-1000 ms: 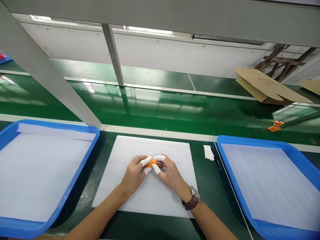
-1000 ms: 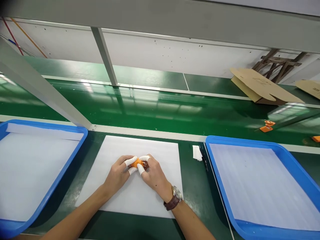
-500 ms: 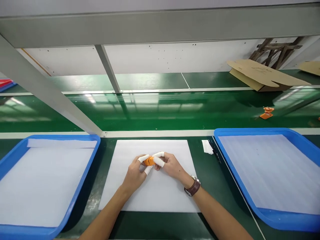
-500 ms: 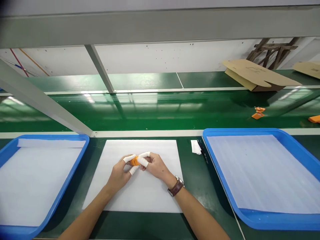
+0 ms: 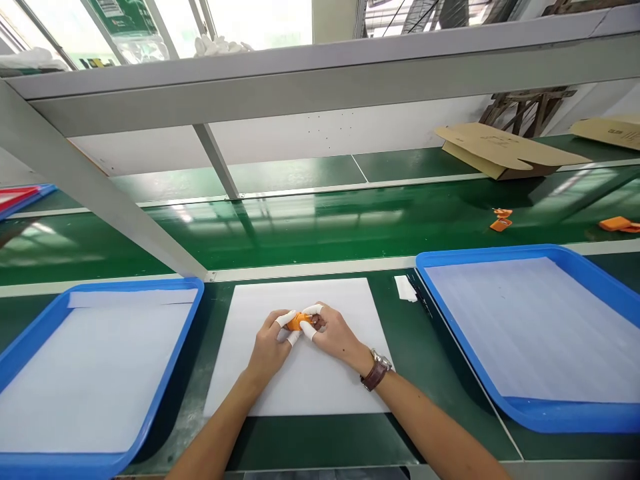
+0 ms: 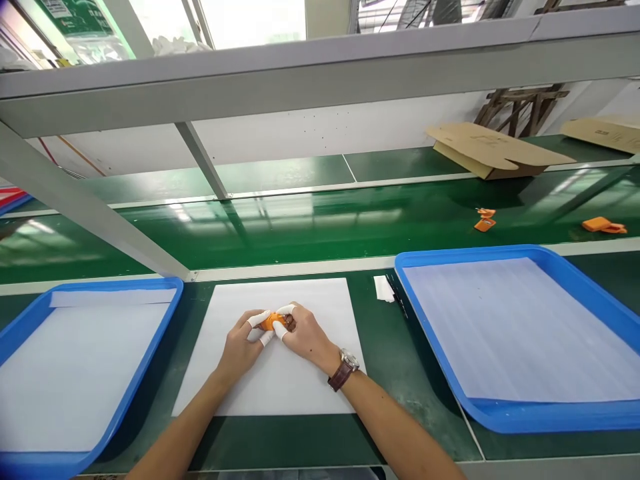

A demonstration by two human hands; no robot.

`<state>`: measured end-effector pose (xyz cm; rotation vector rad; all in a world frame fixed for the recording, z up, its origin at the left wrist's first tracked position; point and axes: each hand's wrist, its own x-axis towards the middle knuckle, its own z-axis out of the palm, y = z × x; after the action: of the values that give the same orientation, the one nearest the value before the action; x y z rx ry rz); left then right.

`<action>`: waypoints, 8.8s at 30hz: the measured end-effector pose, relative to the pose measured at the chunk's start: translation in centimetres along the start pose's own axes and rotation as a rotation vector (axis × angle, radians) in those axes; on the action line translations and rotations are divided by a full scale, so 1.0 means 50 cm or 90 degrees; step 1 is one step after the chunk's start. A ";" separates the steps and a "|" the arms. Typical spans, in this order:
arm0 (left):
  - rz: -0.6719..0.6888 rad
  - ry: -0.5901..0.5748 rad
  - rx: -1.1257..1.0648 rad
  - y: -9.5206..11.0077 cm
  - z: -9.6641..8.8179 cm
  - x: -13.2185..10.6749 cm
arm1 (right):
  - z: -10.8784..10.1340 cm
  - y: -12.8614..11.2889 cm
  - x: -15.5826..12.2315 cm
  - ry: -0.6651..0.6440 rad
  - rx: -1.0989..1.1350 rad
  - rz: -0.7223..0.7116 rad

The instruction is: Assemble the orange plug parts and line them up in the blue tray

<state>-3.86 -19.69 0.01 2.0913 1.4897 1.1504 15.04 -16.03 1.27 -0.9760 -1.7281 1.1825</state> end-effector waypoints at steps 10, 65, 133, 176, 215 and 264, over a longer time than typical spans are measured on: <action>0.059 0.024 0.050 -0.019 0.019 -0.012 | 0.003 0.000 0.008 -0.039 -0.007 0.028; -0.487 0.249 0.110 -0.302 -0.411 -0.038 | 0.003 0.008 -0.012 -0.111 0.006 0.015; -0.313 -0.081 -0.585 0.027 -0.015 0.055 | -0.023 -0.032 0.058 0.001 -0.331 -0.148; -0.205 0.005 -0.272 0.017 0.005 0.022 | 0.004 -0.001 -0.013 0.069 -0.140 -0.114; 0.113 0.027 0.039 0.002 0.022 0.015 | -0.018 0.010 0.010 -0.061 -0.010 0.106; 0.014 0.019 0.034 0.004 0.025 0.009 | 0.004 0.030 0.009 -0.003 0.091 0.106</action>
<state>-2.75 -19.15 -0.46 2.1394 1.5315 1.1663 14.90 -15.31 -0.12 -1.0447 -1.5661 1.3957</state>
